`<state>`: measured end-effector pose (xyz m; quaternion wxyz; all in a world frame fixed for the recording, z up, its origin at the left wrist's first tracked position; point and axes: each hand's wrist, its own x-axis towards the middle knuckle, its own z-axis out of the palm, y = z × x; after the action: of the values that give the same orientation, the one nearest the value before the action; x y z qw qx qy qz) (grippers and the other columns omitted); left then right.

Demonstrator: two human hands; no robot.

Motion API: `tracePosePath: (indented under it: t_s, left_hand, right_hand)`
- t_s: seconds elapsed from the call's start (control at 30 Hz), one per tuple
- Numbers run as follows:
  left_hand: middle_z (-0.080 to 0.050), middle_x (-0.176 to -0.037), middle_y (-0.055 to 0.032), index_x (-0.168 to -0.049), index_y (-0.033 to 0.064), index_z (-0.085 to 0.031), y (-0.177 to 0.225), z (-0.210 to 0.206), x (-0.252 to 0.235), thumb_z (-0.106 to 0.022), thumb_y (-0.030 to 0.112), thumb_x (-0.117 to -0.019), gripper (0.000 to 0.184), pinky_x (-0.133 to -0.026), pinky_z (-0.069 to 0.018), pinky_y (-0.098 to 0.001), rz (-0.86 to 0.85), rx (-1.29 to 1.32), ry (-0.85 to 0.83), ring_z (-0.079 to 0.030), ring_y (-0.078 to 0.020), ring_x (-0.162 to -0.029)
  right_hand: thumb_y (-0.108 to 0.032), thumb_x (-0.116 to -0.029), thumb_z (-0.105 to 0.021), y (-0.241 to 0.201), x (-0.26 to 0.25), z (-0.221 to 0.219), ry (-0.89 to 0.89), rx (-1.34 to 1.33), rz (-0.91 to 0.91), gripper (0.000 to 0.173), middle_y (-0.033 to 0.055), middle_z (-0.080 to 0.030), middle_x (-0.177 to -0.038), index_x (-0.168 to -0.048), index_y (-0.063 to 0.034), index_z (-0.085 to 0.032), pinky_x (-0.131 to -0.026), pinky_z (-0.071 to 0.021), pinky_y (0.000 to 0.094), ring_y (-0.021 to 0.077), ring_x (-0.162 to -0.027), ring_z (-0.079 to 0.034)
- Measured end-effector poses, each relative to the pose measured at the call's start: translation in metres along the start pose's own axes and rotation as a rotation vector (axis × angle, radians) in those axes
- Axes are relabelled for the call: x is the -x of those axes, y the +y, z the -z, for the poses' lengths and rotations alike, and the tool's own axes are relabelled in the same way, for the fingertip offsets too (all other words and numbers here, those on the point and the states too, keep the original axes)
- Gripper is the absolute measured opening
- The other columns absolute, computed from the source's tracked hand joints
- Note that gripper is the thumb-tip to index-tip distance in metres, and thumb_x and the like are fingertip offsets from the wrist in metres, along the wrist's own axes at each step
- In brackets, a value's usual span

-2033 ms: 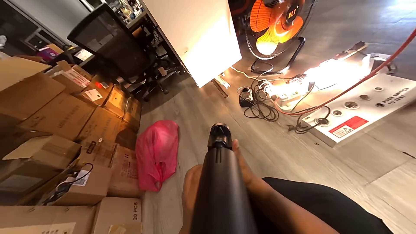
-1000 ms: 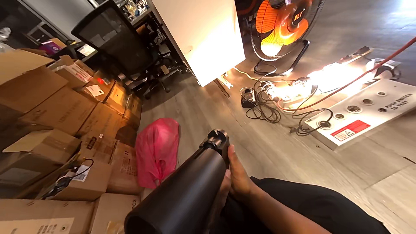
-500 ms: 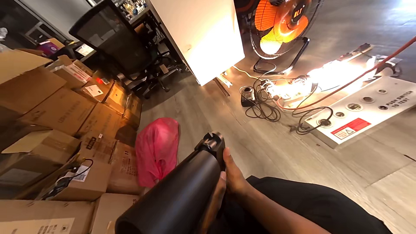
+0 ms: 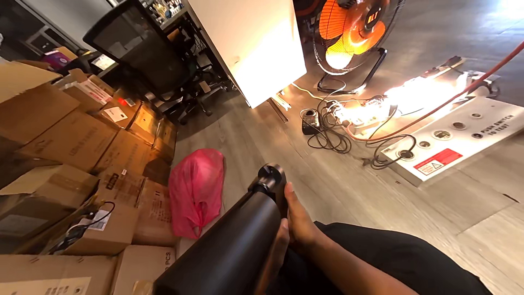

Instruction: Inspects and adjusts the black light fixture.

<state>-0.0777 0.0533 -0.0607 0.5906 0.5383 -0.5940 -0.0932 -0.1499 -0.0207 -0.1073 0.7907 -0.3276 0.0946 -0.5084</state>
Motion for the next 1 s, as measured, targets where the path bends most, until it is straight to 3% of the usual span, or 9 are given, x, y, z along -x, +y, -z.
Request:
tracePosePath:
  t_s: [0.13,0.23,0.27,0.33,0.37,0.5,0.57,0.73,1.0]
  left_hand:
    - [-0.076,-0.092,0.0044,-0.101,0.0061,-0.073,-0.003,0.006,0.004,-0.083,0.021,-0.0821,0.025,-0.084,-0.0602,-0.0206,0.057,-0.058,-0.091,-0.071,-0.0009,-0.090]
    - [-0.073,-0.113,0.0071,-0.120,0.0076,-0.068,-0.021,0.046,-0.014,-0.073,0.042,-0.0935,0.044,-0.098,-0.0542,-0.0198,0.010,-0.096,-0.380,-0.065,0.0041,-0.110]
    - [-0.070,-0.119,-0.0001,-0.124,0.0033,-0.065,-0.038,0.062,-0.026,-0.067,0.039,-0.0979,0.045,-0.099,-0.0525,-0.0240,0.011,0.053,-0.449,-0.064,-0.0023,-0.113]
    - [-0.067,-0.128,-0.0071,-0.130,0.0049,-0.064,-0.055,0.070,-0.056,-0.052,0.048,-0.1027,0.053,-0.099,-0.0513,-0.0306,-0.010,0.312,-0.479,-0.062,-0.0136,-0.115]
    - [-0.067,-0.130,-0.0065,-0.132,0.0068,-0.064,-0.051,0.067,-0.067,-0.052,0.053,-0.1018,0.056,-0.098,-0.0517,-0.0313,0.024,0.344,-0.435,-0.063,-0.0154,-0.115]
    - [-0.063,-0.136,-0.0117,-0.142,-0.0062,-0.050,-0.042,0.045,-0.082,-0.055,0.045,-0.1034,0.065,-0.106,-0.0507,-0.0347,0.203,0.490,-0.484,-0.062,-0.0178,-0.124]
    - [-0.067,-0.129,-0.0091,-0.140,-0.0034,-0.053,-0.044,0.038,-0.081,-0.061,0.040,-0.1010,0.059,-0.100,-0.0547,-0.0330,0.265,0.620,-0.466,-0.066,-0.0155,-0.115]
    - [-0.073,-0.101,-0.0089,-0.115,0.0037,-0.065,-0.044,0.036,-0.084,-0.075,0.020,-0.0923,0.030,-0.080,-0.0608,-0.0272,0.353,0.799,-0.443,-0.072,-0.0114,-0.088]
    - [-0.073,-0.094,-0.0127,-0.104,0.0040,-0.065,-0.049,0.043,-0.079,-0.080,0.011,-0.0866,0.024,-0.076,-0.0616,-0.0294,0.463,0.883,-0.388,-0.073,-0.0145,-0.082]
  right_hand:
    - [-0.071,-0.0998,-0.034,-0.003,-0.001,0.001,0.011,-0.032,-0.010,0.077,0.0070,-0.070,-0.118,-0.136,-0.0061,-0.052,-0.100,-0.0558,0.0352,0.0130,-0.113,-0.067]
    - [-0.067,-0.1030,-0.027,-0.012,-0.004,0.001,0.039,0.002,-0.015,0.074,0.0066,-0.070,-0.119,-0.138,-0.0062,-0.051,-0.100,-0.0563,0.0358,0.0126,-0.114,-0.067]
    - [-0.065,-0.1040,-0.026,-0.015,-0.005,0.004,0.032,0.015,-0.024,0.072,0.0068,-0.070,-0.119,-0.138,-0.0060,-0.050,-0.100,-0.0563,0.0360,0.0127,-0.114,-0.067]
    - [-0.067,-0.1030,-0.031,-0.017,-0.007,0.009,-0.031,0.004,-0.054,0.072,0.0062,-0.070,-0.117,-0.135,-0.0065,-0.053,-0.098,-0.0568,0.0354,0.0127,-0.111,-0.067]
    - [-0.070,-0.1009,-0.033,-0.014,-0.007,0.010,-0.075,0.007,-0.072,0.074,0.0054,-0.071,-0.116,-0.133,-0.0071,-0.055,-0.097,-0.0572,0.0350,0.0124,-0.110,-0.068]
    - [-0.077,-0.0968,-0.033,-0.004,-0.005,0.010,-0.230,0.077,-0.077,0.081,0.0031,-0.070,-0.118,-0.134,-0.0081,-0.056,-0.100,-0.0552,0.0334,0.0098,-0.112,-0.066]
    - [-0.074,-0.0984,-0.032,-0.005,-0.003,0.010,-0.230,0.115,-0.080,0.081,0.0034,-0.070,-0.122,-0.136,-0.0072,-0.056,-0.103,-0.0540,0.0344,0.0099,-0.116,-0.065]
    - [-0.075,-0.0985,-0.029,-0.003,-0.002,0.018,-0.270,0.211,-0.140,0.082,0.0035,-0.070,-0.120,-0.134,-0.0068,-0.058,-0.102,-0.0546,0.0348,0.0094,-0.115,-0.065]
    - [-0.075,-0.0992,-0.027,0.004,0.000,0.016,-0.266,0.242,-0.208,0.080,0.0006,-0.072,-0.110,-0.125,-0.0084,-0.062,-0.095,-0.0572,0.0313,0.0066,-0.105,-0.068]
